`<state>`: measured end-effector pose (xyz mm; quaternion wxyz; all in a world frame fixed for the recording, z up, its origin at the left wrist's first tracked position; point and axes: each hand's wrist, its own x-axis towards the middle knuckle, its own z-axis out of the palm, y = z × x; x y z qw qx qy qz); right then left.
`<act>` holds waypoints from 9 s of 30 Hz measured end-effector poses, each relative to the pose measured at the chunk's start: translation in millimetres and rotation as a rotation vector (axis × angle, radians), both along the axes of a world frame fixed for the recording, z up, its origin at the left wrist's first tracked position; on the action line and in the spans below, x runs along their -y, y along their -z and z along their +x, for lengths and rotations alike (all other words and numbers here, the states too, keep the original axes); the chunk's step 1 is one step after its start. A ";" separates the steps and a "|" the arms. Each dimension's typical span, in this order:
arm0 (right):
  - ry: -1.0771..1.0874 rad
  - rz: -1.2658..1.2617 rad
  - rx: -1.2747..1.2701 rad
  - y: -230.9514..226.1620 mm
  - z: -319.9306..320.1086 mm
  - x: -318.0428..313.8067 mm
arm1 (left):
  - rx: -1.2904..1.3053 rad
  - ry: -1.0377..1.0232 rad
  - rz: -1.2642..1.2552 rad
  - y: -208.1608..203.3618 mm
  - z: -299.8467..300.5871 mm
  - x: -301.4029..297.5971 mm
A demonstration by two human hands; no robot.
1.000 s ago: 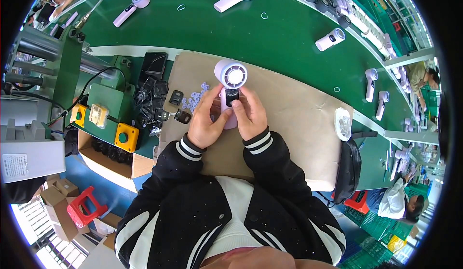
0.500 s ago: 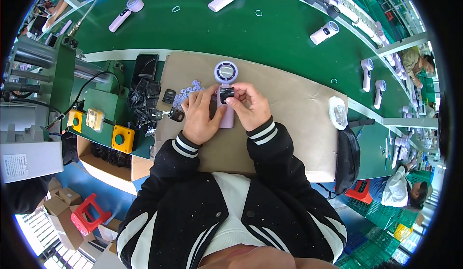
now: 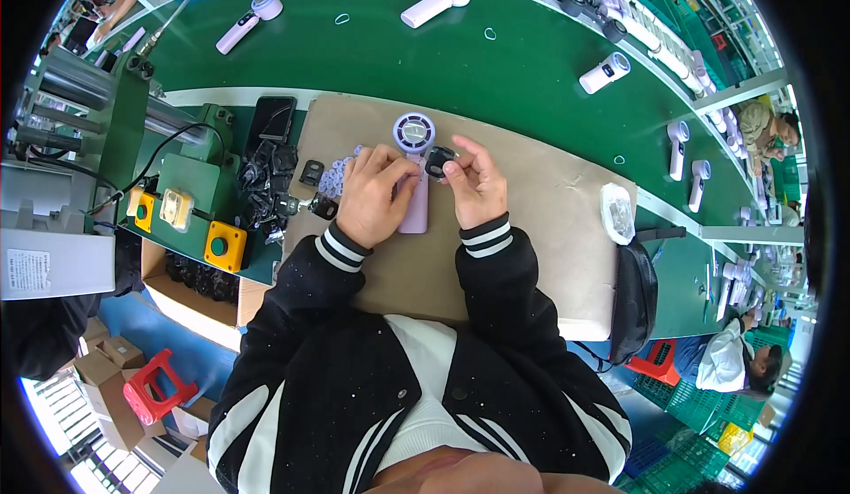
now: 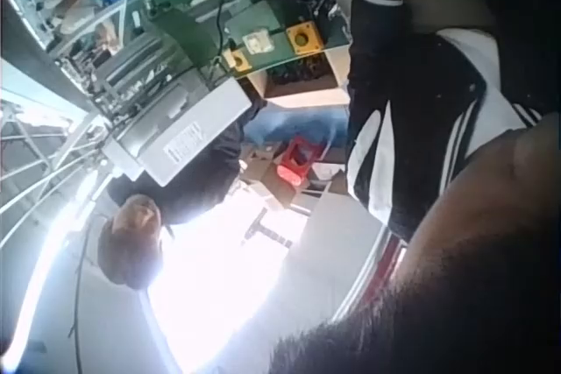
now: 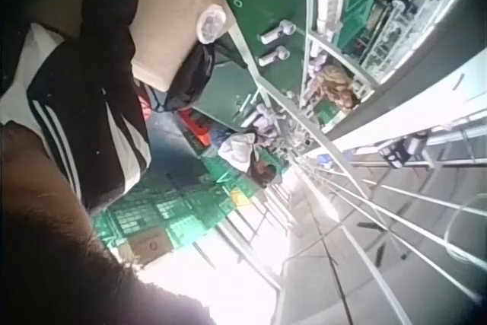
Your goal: Assembling components of purple handheld electronic devices at a factory workstation, including the use of a manual press machine.
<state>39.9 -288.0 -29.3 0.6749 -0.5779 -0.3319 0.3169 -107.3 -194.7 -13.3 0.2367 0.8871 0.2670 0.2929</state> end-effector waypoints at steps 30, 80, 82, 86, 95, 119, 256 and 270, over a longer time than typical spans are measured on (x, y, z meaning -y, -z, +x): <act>-0.030 -0.457 0.674 -9.8 -3.4 -11.3 | -0.037 -0.236 0.081 14.2 -10.2 -0.2; -0.123 0.075 0.417 3.0 -15.8 -5.9 | 0.401 0.107 -0.162 2.2 -6.2 3.6; -0.163 0.109 0.340 5.1 -18.0 -4.2 | 0.466 0.104 -0.169 8.4 -2.5 8.5; -0.238 0.173 0.295 6.1 -26.0 -4.8 | 0.560 0.093 -0.138 13.4 -4.6 2.3; -0.219 -0.022 0.246 20.6 -18.1 -6.2 | 0.227 -0.277 0.116 -46.7 -140.4 -60.0; -0.246 -0.114 0.389 21.4 -10.0 -4.6 | -0.242 -0.532 0.238 -51.3 -313.8 -149.2; -0.034 0.036 -0.157 25.0 2.0 -59.1 | -0.353 -0.201 0.310 10.8 -91.9 -24.8; 0.022 0.119 -1.107 8.9 20.3 -31.0 | -0.285 -0.247 0.164 18.5 -56.8 -1.2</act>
